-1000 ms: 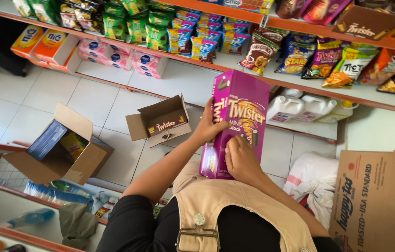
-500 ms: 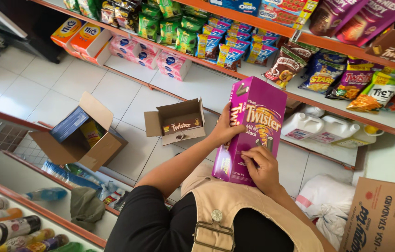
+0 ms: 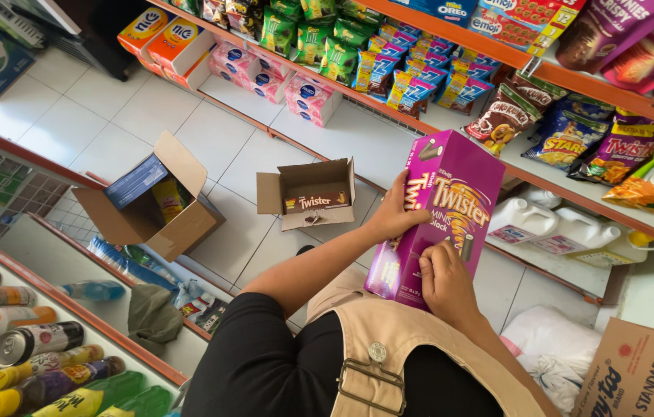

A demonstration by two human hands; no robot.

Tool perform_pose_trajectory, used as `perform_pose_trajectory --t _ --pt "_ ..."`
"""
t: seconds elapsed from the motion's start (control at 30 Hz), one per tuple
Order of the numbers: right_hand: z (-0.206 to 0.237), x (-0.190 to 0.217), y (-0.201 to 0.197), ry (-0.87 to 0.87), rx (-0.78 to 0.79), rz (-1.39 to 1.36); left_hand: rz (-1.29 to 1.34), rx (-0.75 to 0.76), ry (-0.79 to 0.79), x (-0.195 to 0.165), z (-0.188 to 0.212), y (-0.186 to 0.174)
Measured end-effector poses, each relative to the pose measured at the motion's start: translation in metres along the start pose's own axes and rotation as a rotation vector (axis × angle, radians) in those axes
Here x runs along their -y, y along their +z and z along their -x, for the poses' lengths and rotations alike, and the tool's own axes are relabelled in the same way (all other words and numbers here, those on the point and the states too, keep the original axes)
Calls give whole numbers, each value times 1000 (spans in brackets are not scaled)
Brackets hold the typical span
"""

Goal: The person unpacks snack items from a cardboard box and places them into a red plastic bag. They then walk to a shelf, pick up a yellow snack pack, inspect it, and return it to the box. Finally, they open a purple Twister box, remove several small snack packs, and place them into the cardboard box.

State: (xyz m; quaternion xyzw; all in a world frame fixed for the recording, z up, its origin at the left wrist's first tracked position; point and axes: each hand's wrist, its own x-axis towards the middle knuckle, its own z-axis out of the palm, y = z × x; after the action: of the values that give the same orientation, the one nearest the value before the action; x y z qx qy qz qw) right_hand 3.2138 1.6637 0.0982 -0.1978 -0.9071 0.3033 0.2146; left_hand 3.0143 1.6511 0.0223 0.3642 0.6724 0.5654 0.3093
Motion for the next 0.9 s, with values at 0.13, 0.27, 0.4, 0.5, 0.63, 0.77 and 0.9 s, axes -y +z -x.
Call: perform_pose_trajectory --t 0.13,0.27,0.4,0.5,0.63,0.77,0.9 --pt "-2 -4 3 -37 21 23 -53 -2 -9 1 0 1" --pt "-2 -1 8 -43 91 -45 -102 16 -66 5 0 3" --pt "-5 8 4 20 104 -113 -127 11 -13 9 -3 4" --pt "-17 18 0 -15 108 -134 -130 4 -27 11 -4 6" --pt "-33 35 -5 -95 90 -67 -109 21 -23 10 -7 8" --pt "-41 45 -18 -228 7 -13 -116 -3 45 9 -5 5" --pt "-43 31 -46 -220 -176 -116 -88 -6 67 6 -1 2"
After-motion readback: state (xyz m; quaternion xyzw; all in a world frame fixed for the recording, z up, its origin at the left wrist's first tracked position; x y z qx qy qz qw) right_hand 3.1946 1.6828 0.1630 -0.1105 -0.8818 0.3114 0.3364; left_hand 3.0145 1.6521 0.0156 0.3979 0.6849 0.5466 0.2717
